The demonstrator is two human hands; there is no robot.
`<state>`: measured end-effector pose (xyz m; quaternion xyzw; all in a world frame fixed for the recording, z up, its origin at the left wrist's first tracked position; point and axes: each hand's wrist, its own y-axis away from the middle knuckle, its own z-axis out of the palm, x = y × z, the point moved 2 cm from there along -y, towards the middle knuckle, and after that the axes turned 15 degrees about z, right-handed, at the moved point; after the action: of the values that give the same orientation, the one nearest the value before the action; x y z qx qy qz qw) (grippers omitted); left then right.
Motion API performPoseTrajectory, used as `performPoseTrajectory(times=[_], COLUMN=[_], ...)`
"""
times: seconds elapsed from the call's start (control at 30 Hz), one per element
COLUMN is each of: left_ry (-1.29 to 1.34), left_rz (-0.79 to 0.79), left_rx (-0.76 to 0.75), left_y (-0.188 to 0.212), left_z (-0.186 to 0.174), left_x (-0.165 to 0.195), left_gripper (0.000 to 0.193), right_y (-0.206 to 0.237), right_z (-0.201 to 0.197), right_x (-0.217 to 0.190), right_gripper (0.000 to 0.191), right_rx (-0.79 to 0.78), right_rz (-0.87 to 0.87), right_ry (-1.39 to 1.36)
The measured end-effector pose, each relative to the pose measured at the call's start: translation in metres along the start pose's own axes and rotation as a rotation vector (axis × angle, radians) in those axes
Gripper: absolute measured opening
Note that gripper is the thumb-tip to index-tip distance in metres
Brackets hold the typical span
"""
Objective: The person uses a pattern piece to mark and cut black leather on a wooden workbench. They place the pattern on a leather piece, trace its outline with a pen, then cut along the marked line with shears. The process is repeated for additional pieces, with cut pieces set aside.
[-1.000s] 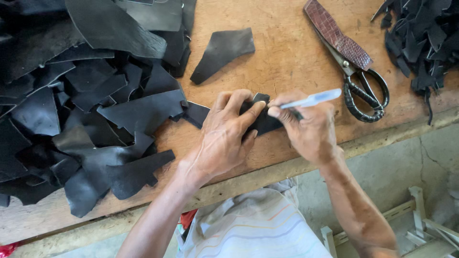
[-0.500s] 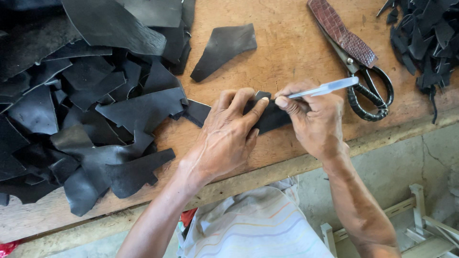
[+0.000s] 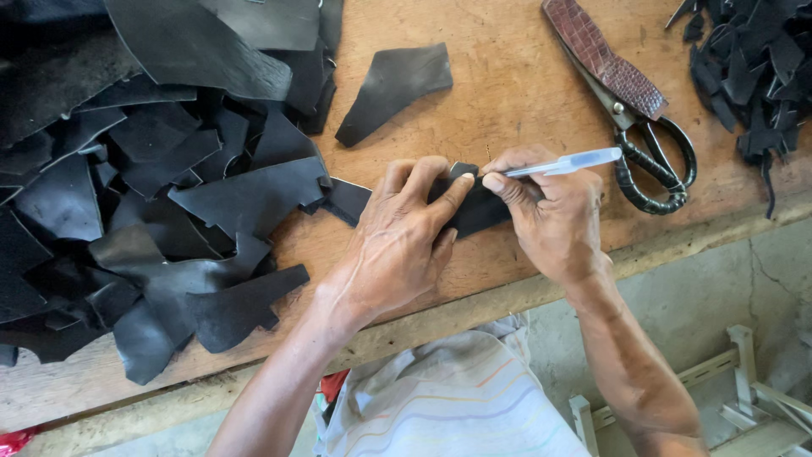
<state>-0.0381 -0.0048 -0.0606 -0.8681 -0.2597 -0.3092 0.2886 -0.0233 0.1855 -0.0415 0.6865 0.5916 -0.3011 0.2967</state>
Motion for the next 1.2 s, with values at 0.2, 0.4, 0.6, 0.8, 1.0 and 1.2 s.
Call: performPoseTrajectory(times=[0.2,0.4,0.6,0.8,1.0,1.2], left_ry=[-0.003,-0.004,0.004,0.042,-0.098,-0.155], left_rz=[0.007,0.004,0.007,0.047,-0.057,-0.135], left_rx=[-0.002,0.023,0.048,0.032,-0.012,0.019], left_y=[-0.002,0.000,0.001,0.003,0.002,-0.005], left_z=[0.001,0.002,0.004,0.002,-0.004,-0.018], left_x=[-0.001,-0.002,-0.003,0.001,0.018,0.024], left_gripper=[0.062,0.058,0.054,0.067,0.066,0.076], right_y=[0.001,0.012,0.030,0.018,-0.052,-0.091], right_z=[0.000,0.002,0.007,-0.008,-0.036,-0.031], right_x=[-0.001,-0.002,-0.001,-0.007,-0.008,-0.009], right_gripper=[0.013,0.014,0.015,0.007,0.025,0.025], right_rx=[-0.029,-0.058,-0.120,-0.107,0.028,-0.090], right_rz=[0.001,-0.095,-0.062,-0.005,-0.029,0.061], right_ry=[-0.008,0.057,-0.019,0.002,0.205,0.264])
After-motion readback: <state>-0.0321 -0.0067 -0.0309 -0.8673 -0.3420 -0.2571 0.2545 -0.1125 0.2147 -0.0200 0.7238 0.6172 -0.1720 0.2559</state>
